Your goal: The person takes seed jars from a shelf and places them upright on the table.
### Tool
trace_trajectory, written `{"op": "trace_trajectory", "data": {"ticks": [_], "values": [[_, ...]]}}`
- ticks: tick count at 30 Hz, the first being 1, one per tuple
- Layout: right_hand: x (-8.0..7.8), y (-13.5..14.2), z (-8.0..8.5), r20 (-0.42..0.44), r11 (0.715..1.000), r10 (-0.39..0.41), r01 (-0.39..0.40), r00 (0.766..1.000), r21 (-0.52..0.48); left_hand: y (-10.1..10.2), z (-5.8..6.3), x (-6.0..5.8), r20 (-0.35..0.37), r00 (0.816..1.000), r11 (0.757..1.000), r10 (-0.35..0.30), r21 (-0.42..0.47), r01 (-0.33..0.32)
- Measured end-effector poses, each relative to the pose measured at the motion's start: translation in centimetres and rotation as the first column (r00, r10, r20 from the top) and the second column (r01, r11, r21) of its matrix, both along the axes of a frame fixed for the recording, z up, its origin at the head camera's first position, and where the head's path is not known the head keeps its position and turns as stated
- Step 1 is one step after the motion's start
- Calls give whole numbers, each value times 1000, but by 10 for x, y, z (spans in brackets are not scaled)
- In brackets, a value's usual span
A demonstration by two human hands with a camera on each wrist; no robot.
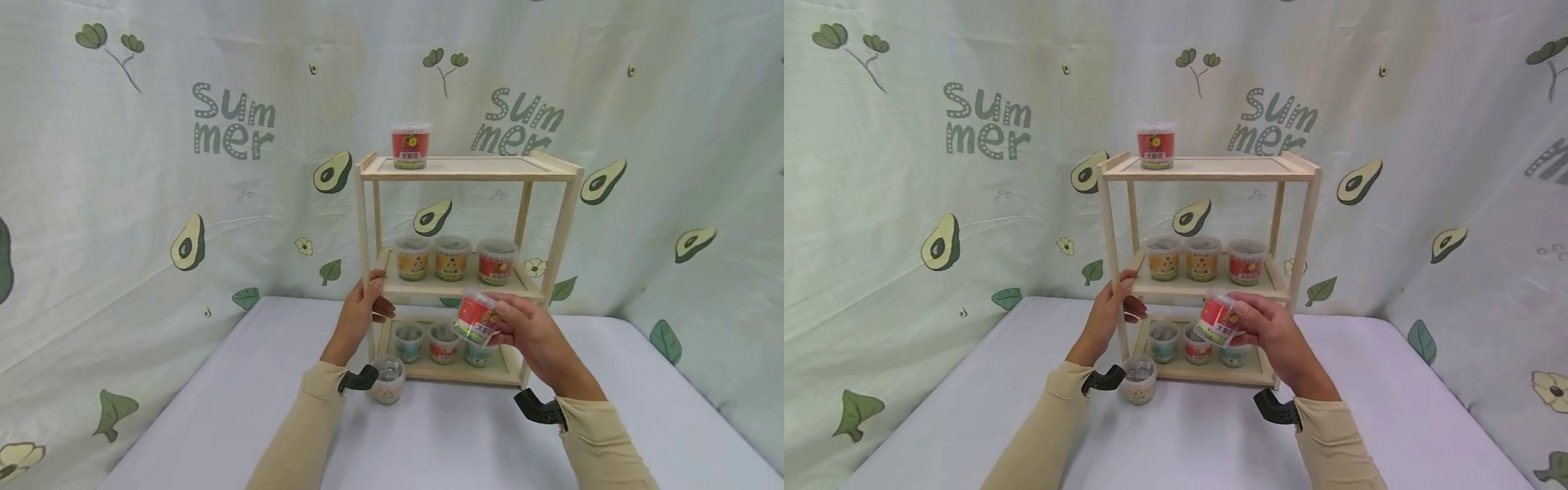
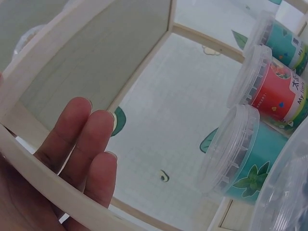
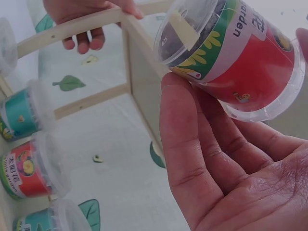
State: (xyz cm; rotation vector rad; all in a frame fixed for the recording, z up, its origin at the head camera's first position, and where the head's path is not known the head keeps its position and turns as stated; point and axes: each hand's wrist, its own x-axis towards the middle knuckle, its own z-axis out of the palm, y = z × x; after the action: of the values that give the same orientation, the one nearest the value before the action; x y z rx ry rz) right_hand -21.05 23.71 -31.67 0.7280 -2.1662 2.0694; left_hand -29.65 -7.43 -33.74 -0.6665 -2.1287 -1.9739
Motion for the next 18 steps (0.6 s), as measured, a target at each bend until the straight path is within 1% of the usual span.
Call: {"op": "trace_trajectory", "data": {"ticks": [3,5,11,14,18], "values": [[1,-3,-3,36,998,-27,25,999,50,1,-9,-13,7,1000,1000,5,7,-5],[2,-4,-6,65,997,-37,32,997,69,1,-14,-17,6,1000,1000,5,15,-5],[1,-7,-14,100,993,-53,42,994,108,4,-21,-18,-23,1000,999,19,38,-18],[-1,-8,-16,110,992,-50,36,993,120,4,-19,-17,-25,999,999,22,36,-22],[-4,-14,-19,129,994,-23,8,991,110,2,-17,-16,-23,999,999,30,31,-29]]}}
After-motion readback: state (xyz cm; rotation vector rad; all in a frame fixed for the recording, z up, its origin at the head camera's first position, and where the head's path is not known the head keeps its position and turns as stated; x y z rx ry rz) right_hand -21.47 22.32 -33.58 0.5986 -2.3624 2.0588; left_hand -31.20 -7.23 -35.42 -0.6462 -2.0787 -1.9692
